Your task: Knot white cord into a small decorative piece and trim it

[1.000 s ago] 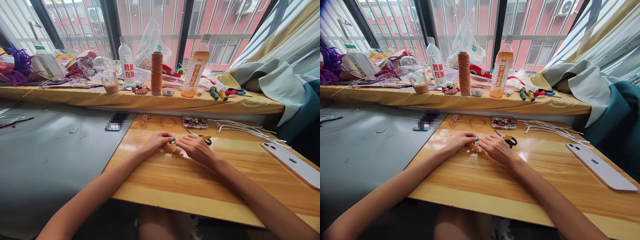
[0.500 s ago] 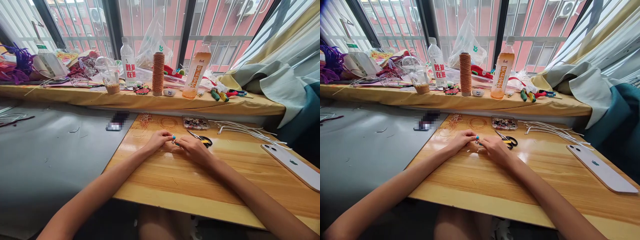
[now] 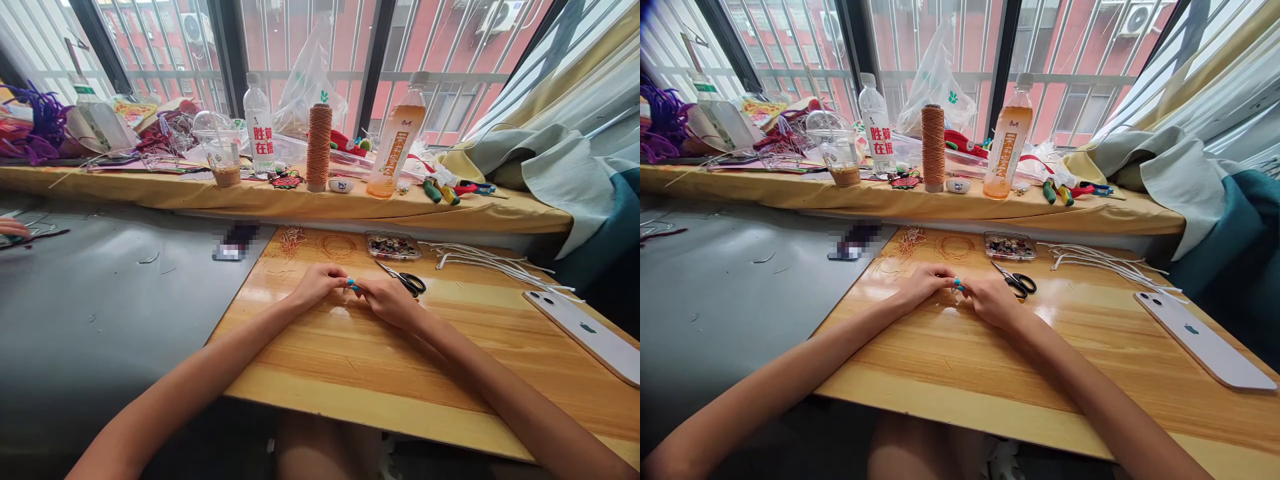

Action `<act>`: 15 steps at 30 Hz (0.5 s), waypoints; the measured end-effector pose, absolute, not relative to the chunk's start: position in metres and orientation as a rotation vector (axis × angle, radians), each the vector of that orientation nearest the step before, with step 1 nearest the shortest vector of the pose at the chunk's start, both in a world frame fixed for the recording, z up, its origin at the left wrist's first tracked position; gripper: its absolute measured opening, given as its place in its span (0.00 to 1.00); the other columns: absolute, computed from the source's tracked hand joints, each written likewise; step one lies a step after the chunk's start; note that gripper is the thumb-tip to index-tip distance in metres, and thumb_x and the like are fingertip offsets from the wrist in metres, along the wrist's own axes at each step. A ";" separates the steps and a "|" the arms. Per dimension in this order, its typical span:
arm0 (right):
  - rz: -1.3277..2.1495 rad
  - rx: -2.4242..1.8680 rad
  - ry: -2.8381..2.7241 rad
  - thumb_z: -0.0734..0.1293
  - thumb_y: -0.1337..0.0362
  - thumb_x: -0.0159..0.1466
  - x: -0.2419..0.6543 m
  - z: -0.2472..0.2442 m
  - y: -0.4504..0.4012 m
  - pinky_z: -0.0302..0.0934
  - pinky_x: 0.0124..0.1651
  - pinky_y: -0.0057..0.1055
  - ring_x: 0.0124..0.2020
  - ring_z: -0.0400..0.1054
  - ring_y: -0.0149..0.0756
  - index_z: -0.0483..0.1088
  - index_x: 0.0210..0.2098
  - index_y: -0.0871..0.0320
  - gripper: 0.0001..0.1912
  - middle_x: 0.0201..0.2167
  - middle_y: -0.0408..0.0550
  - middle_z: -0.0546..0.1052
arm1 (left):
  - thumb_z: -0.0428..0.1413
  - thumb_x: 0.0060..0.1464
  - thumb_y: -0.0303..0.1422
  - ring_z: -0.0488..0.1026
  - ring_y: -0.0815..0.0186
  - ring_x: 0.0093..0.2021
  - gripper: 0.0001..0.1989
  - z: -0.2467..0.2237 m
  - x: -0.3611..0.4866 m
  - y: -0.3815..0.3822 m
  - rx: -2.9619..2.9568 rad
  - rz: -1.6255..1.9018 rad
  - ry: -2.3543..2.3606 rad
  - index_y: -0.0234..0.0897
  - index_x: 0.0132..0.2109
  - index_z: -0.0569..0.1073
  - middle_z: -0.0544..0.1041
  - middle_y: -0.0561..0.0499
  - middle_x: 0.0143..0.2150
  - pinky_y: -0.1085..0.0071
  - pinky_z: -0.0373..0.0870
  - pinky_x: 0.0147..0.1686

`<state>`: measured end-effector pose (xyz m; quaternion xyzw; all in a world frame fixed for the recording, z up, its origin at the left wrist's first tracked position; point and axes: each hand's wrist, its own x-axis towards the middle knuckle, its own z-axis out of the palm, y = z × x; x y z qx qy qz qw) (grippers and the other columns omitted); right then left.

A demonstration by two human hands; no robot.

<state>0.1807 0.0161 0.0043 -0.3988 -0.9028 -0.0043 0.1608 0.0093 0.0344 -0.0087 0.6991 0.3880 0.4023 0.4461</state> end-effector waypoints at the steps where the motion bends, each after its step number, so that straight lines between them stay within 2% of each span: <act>1: 0.066 -1.145 -2.570 0.55 0.73 0.55 0.180 0.005 0.016 0.46 0.26 0.24 0.21 0.60 0.29 0.66 0.28 0.59 0.10 0.21 0.44 0.71 | 0.54 0.42 0.35 0.67 0.69 0.29 0.09 -0.008 0.009 0.034 1.739 0.988 0.965 0.32 0.25 0.73 0.73 0.52 0.25 0.75 0.60 0.32; 4: 0.342 -1.136 -2.502 0.54 0.71 0.57 0.179 0.006 0.017 0.48 0.27 0.23 0.22 0.58 0.27 0.64 0.24 0.59 0.10 0.20 0.42 0.68 | 0.54 0.42 0.35 0.66 0.69 0.29 0.09 -0.007 0.009 0.033 1.741 0.988 0.957 0.32 0.26 0.73 0.73 0.52 0.25 0.75 0.60 0.32; 9: 0.726 -1.181 -2.340 0.52 0.63 0.60 0.176 0.003 0.017 0.46 0.24 0.23 0.19 0.52 0.26 0.59 0.21 0.59 0.14 0.15 0.38 0.59 | 0.55 0.41 0.35 0.64 0.71 0.28 0.09 -0.006 0.009 0.034 1.702 0.963 0.950 0.31 0.25 0.72 0.71 0.54 0.24 0.76 0.58 0.30; 13: 0.790 -1.188 -2.243 0.52 0.59 0.60 0.177 -0.001 0.019 0.45 0.23 0.24 0.18 0.51 0.26 0.59 0.21 0.59 0.15 0.15 0.38 0.57 | 0.53 0.43 0.38 0.61 0.74 0.23 0.12 -0.003 0.010 0.034 1.666 0.852 0.956 0.31 0.28 0.72 0.68 0.55 0.23 0.78 0.56 0.24; 15: 0.763 -1.158 -2.239 0.53 0.59 0.60 0.178 -0.002 0.020 0.46 0.24 0.24 0.19 0.51 0.26 0.58 0.20 0.59 0.15 0.16 0.38 0.58 | 0.53 0.43 0.38 0.59 0.75 0.22 0.14 -0.001 0.011 0.034 1.653 0.837 0.975 0.31 0.34 0.72 0.67 0.55 0.24 0.78 0.55 0.22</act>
